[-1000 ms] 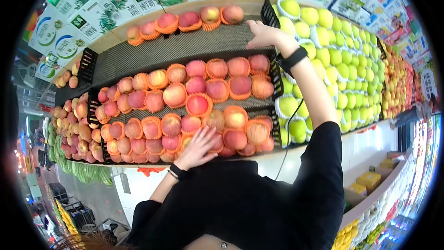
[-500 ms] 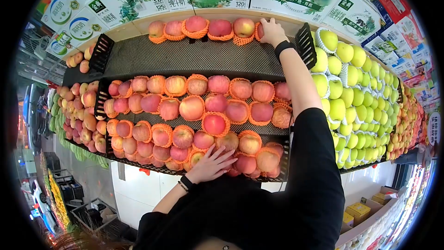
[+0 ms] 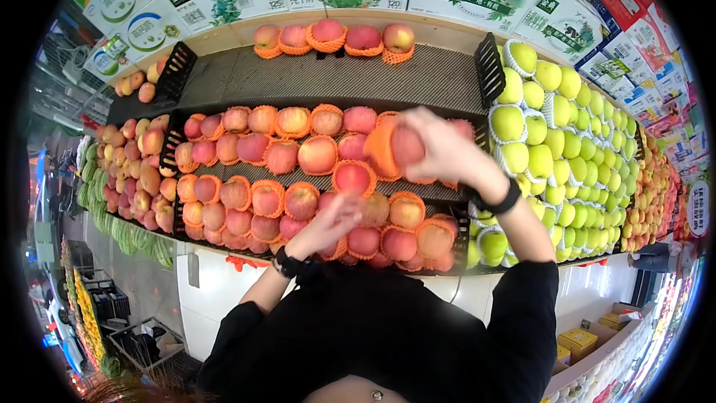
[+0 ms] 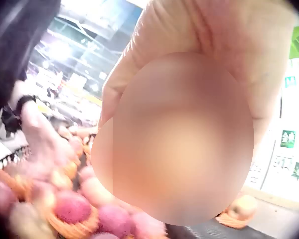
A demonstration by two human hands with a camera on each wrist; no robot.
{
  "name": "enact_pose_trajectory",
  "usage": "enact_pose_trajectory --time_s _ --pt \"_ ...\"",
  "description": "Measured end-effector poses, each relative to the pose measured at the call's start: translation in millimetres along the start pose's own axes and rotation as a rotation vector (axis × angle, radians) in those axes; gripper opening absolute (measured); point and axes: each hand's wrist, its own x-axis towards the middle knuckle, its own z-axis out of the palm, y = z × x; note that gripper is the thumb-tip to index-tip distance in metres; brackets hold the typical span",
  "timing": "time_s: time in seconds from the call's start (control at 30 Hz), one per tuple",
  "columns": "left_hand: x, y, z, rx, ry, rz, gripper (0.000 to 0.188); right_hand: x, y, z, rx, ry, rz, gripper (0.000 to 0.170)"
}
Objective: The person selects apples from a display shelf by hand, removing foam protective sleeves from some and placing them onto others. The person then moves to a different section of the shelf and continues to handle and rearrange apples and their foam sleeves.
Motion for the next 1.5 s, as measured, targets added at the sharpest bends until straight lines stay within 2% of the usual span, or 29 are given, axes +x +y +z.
enact_pose_trajectory --time_s 0.07,0.17,0.2,0.3,0.33,0.37,0.43,0.47,0.5,0.6,0.7,0.73,0.83,0.87,0.97,1.0,1.03,1.1,1.2,1.3,1.37,1.5 --pt "7.5 9.7 19.3 -0.328 0.268 0.130 0.048 -25.3 -38.8 21.5 0.057 -0.105 -0.022 0.066" --pt "6.0 5.1 26.6 -0.384 0.093 0.165 0.047 -50.0 -77.8 54.1 0.117 -0.111 -0.010 0.067" --pt "-2.2 9.6 35.9 -0.470 0.063 0.074 0.048 -55.5 -84.5 64.3 0.158 -0.074 0.008 0.068" --pt "-15.1 1.8 41.0 -0.781 0.146 -0.058 0.048 -66.9 -98.1 90.4 0.213 0.074 0.096 0.069" --pt "-23.3 13.5 43.6 -0.861 0.139 -0.092 0.047 -69.2 -101.6 98.7 0.228 0.145 0.118 0.070" --pt "-27.6 1.1 46.4 -0.842 0.142 -0.086 0.053 -72.0 -105.2 107.5 0.241 0.220 0.148 0.071" --pt "-39.0 9.1 53.0 -0.849 0.196 -0.252 0.067 -77.6 -110.9 132.6 0.305 0.340 0.236 0.078" --pt "-41.4 6.6 54.7 -0.920 0.160 -0.284 0.076 -81.1 -113.4 148.9 0.274 0.401 0.190 0.082" --pt "-40.4 0.4 60.3 -0.927 0.191 -0.208 0.079 -84.6 -114.9 160.2 0.238 0.463 0.142 0.086" --pt "-48.7 -2.5 59.1 -1.074 0.110 -0.314 0.086 -102.0 -129.6 158.7 0.250 0.346 0.191 0.089" --pt "-48.4 -6.6 72.5 -0.932 0.042 -0.331 0.088 -114.9 -112.1 167.0 0.148 0.382 0.175 0.086" --pt "-45.9 -9.9 72.8 -0.965 -0.075 -0.404 0.089 -118.3 -114.2 161.6 0.305 0.379 0.288 0.080" --pt "-33.7 -20.3 80.3 -0.818 -0.296 -0.405 0.089 -136.7 -89.1 157.2 0.344 0.397 0.299 0.079" --pt "-26.6 -32.2 75.8 -0.695 -0.428 -0.428 0.081 -143.7 -80.8 145.9 0.327 0.377 0.328 0.079" --pt "-25.9 -16.2 85.8 -0.232 -0.234 -0.224 0.068 -157.1 -29.3 121.3 0.160 0.454 0.324 0.077" --pt "-26.1 -21.0 82.7 -0.234 -0.204 -0.171 0.056 -159.0 -10.2 113.3 0.091 0.475 0.318 0.075" --pt "-27.6 -25.4 77.7 -0.219 -0.195 -0.175 0.053 -160.6 13.7 109.3 0.038 0.469 0.300 0.072" --pt "-33.0 -31.9 63.6 -0.185 -0.172 -0.184 0.050 -160.7 48.9 108.7 -0.062 0.321 0.290 0.071" --pt "-50.6 -38.1 51.6 -0.068 -0.082 -0.266 0.044 -156.0 72.0 118.9 -0.125 0.090 0.277 0.068" --pt "-68.1 -45.6 36.2 -0.066 -0.029 -0.302 0.042 -155.4 78.8 132.3 -0.168 0.110 0.203 0.066" --pt "-77.7 -51.2 31.2 -0.134 0.021 -0.313 0.041 -157.5 87.4 135.9 -0.123 0.091 0.175 0.066" --pt "-88.7 -63.0 27.9 -0.077 0.096 -0.403 0.040 -158.6 84.2 131.0 -0.062 0.050 0.141 0.067"
